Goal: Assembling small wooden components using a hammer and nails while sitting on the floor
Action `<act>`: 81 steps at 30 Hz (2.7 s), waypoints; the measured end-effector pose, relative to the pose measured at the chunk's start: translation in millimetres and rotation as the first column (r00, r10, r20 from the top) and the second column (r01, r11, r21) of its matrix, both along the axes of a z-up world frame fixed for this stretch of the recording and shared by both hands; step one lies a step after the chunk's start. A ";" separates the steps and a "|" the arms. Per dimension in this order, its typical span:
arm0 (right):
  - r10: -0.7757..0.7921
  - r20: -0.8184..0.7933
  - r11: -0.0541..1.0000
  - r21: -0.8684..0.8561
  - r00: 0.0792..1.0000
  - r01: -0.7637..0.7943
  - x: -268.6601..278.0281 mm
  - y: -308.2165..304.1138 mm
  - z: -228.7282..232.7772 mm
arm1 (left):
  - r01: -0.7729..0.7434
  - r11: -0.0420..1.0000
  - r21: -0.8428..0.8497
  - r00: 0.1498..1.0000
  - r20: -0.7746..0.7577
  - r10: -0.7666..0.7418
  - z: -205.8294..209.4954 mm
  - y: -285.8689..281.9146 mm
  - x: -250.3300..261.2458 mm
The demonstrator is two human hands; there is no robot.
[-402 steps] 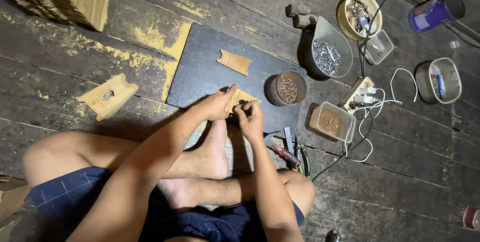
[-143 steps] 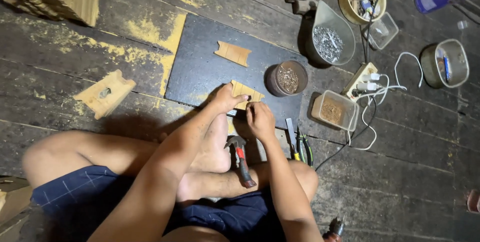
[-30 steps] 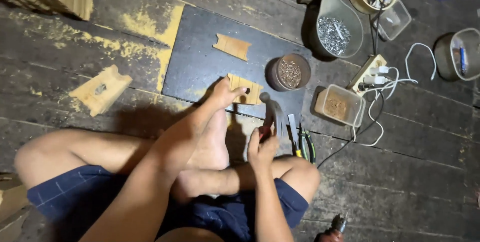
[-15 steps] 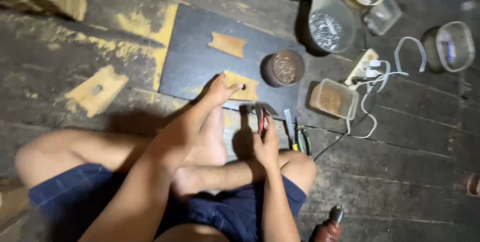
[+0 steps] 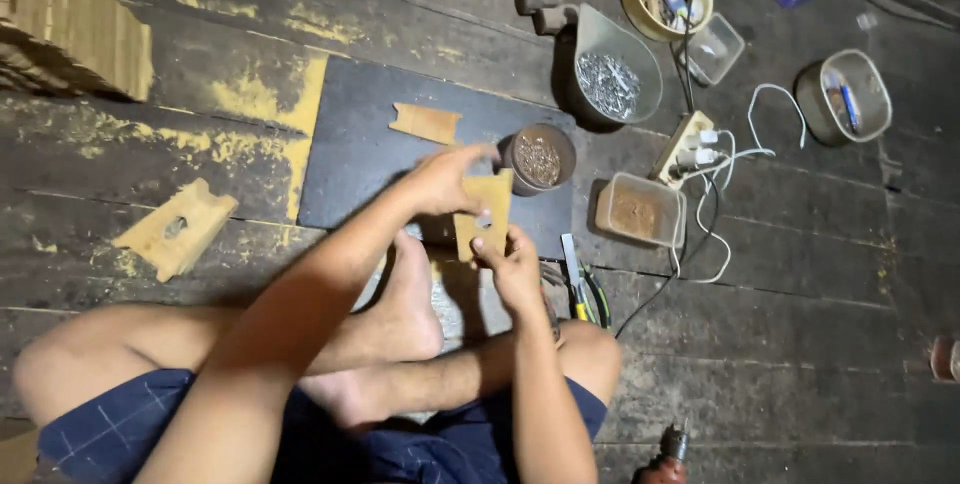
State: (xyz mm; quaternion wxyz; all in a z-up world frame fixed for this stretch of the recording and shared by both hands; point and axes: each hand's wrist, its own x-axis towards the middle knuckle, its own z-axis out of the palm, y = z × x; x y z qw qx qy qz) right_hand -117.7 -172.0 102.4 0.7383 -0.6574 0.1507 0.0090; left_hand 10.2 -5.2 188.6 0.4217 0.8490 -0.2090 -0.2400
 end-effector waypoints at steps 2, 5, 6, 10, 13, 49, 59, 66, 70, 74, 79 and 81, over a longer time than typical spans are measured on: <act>-0.023 -0.013 0.997 -0.078 1.000 0.022 2.2 17.2 2.3 | -0.173 0.982 -0.078 0.984 -0.051 0.170 1.3 7.3 -23.0; 0.138 0.037 0.961 -0.245 0.990 -0.125 4.9 20.6 -12.3 | -0.407 0.892 -0.196 0.911 -0.155 0.382 -34.3 10.3 -45.1; 0.322 0.061 0.895 -0.345 0.945 -0.282 1.2 18.5 -21.2 | -0.473 0.847 -0.243 0.878 -0.216 0.428 -54.3 10.9 -54.5; 0.514 0.034 0.825 -0.295 0.857 -0.483 39.0 -19.0 53.5 | -0.516 0.792 -0.326 0.855 -0.253 0.452 -85.8 40.3 -45.9; 0.235 0.081 0.559 -0.827 0.969 -0.066 94.2 -63.8 54.6 | -0.568 0.619 -0.542 0.817 -0.463 0.344 -120.7 53.4 -46.0; 0.278 0.001 0.871 -0.422 0.961 -0.251 67.8 -10.2 -35.4 | -0.427 0.891 -0.156 0.891 0.096 0.444 -126.6 58.3 7.9; 0.130 0.032 0.968 -0.219 0.991 -0.120 36.8 -16.7 -61.2 | -0.126 0.989 0.082 0.992 0.042 0.123 -136.0 24.1 -12.8; 0.148 0.103 0.890 -0.448 0.984 -0.087 25.6 -15.8 -53.0 | 0.020 0.994 0.107 0.996 0.088 -0.029 -135.8 29.1 0.0; 0.248 0.140 0.841 -0.523 0.959 -0.141 19.5 -11.8 -14.3 | 0.028 0.994 0.110 0.996 0.082 -0.037 -138.0 32.9 -5.9; 0.360 0.024 0.722 -0.640 0.933 -0.263 17.5 -8.6 -14.9 | -0.009 0.994 0.105 0.991 0.131 -0.004 -132.6 38.0 -12.7; 0.414 0.194 0.630 -0.767 0.889 -0.126 20.2 -8.3 -26.6 | -0.083 0.995 0.051 0.988 0.134 0.076 -130.7 42.3 -18.7; 0.419 0.209 0.602 -0.792 0.883 -0.098 19.3 -11.5 -29.7 | -0.093 0.995 0.020 0.992 0.088 0.091 -108.7 46.7 -28.2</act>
